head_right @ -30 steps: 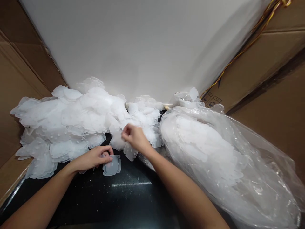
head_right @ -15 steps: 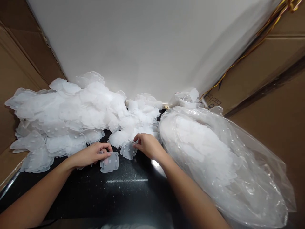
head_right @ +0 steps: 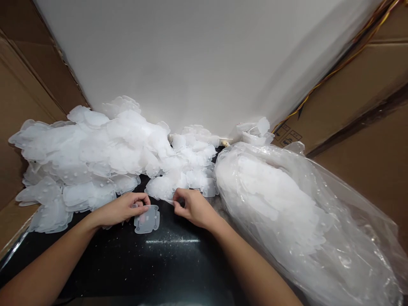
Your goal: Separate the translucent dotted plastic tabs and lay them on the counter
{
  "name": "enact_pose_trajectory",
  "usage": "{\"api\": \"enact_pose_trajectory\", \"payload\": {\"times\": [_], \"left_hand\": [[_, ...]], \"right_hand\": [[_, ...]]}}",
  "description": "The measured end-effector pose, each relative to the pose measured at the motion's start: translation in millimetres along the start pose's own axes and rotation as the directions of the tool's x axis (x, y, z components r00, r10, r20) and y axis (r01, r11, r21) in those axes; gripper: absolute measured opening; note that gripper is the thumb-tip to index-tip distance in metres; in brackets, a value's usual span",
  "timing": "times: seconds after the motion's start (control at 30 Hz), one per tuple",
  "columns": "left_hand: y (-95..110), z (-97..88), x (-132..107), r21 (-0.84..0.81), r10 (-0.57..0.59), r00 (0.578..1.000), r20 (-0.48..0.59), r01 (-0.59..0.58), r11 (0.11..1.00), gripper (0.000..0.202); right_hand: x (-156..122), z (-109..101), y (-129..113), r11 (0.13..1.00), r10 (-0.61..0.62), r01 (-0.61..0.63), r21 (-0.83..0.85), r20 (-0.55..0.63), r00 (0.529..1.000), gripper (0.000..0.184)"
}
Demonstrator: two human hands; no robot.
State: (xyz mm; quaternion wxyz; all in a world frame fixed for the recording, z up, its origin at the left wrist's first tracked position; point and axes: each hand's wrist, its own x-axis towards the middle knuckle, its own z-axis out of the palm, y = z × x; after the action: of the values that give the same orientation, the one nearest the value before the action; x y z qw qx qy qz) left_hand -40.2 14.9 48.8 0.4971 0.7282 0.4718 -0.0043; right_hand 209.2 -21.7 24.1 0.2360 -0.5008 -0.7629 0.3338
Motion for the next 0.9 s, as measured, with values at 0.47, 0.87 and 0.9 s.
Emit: {"api": "enact_pose_trajectory", "payload": {"times": [0.47, 0.87, 0.9], "left_hand": [[2, -3.7, 3, 0.011, -0.063, 0.997, -0.032, 0.064, 0.998, 0.040], [-8, -2.4, 9, -0.067, -0.024, 1.000, -0.009, 0.023, 0.997, 0.052], [-8, -2.4, 9, -0.068, -0.023, 1.000, -0.010, 0.022, 0.997, 0.052]], "right_hand": [[9, -11, 35, 0.608, 0.366, -0.461, 0.646, 0.287, 0.885, 0.023], [7, -13, 36, 0.603, 0.350, -0.460, 0.652, 0.302, 0.887, 0.021], [6, -13, 35, 0.606, 0.350, -0.459, 0.649, 0.301, 0.887, 0.020]]}}
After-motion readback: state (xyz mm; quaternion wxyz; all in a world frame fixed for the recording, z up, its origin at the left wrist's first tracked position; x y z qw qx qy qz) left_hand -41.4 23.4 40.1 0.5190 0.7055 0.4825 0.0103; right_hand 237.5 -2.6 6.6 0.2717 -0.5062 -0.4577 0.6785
